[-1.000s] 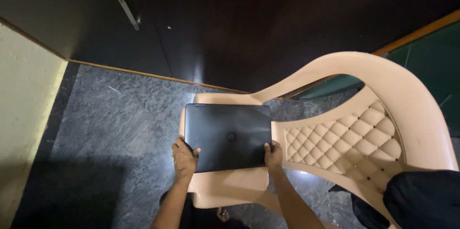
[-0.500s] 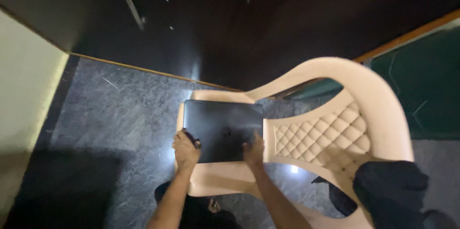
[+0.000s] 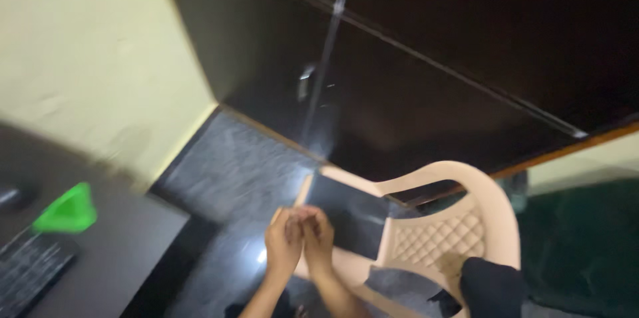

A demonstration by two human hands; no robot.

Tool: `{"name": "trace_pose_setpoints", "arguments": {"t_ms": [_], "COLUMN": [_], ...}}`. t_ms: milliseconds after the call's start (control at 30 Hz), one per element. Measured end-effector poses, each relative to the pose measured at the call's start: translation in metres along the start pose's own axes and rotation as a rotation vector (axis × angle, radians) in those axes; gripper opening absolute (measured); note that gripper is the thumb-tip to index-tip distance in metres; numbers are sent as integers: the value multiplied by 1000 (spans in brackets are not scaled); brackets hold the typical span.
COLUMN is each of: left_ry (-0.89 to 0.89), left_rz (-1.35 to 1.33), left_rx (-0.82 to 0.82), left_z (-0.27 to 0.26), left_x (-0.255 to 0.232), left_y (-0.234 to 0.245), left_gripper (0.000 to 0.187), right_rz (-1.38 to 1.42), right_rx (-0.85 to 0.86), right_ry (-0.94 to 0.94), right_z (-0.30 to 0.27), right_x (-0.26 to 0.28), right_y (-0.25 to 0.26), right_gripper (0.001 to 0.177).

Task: The person clears a desk by moving a stack of books, a laptop, a keyboard, a mouse, and stationery items onto a nearby chair. They then use a dark cloth to wipe the desk surface and the keyboard, finishing by placing the cleaned items back on the desk.

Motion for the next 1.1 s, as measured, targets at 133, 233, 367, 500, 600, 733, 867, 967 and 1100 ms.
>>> {"name": "trace_pose_setpoints", "arguments": {"t_ms": [133,233,367,500,600,733,867,967,1100], "left_ry": [-48,-12,55,170,203,268,293,332,650], "left_rz": [70,70,121,76,78,279,547,727,883], "left_rx": [-128,-225,-331,-395,-399,-425,-419,-357,-56], "left_z": [-2,-8,-20,-37,-50,-56,-46,-35,-28], "left_x": [-30,-49,-61,-51,-42,-29,-19,-5,22], "left_y": [65,112,176,242,290,361,431,477,524], "left_gripper": [13,14,11,11,8,53,92,115,141], "right_rz": [170,216,209,67,-36,-136,-384,-454,-599], "right_rx": [236,350,549,708,828,933,851,798,730], "right_ry": [-61,-99,-31,6,30,-5,292,411,561], "right_z": [-22,-38,-56,-81,-92,-101,-91,-77,-50], "right_x": [37,53,60,56,56,56,70,75,69], "right_y": [-54,-102,-160,-216,-256,-305,-368,-415,-472], "right_gripper": [30,26,26,22,19,20,21,25,46]}}
Point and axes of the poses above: each hand's wrist, its own z-axis towards the middle knuckle, its own y-axis out of the back of the hand, x = y × z, the point moved 4 cm from there along z, towards the middle knuckle, and after that the axes turned 5 degrees about -z, right-handed, at the moved point
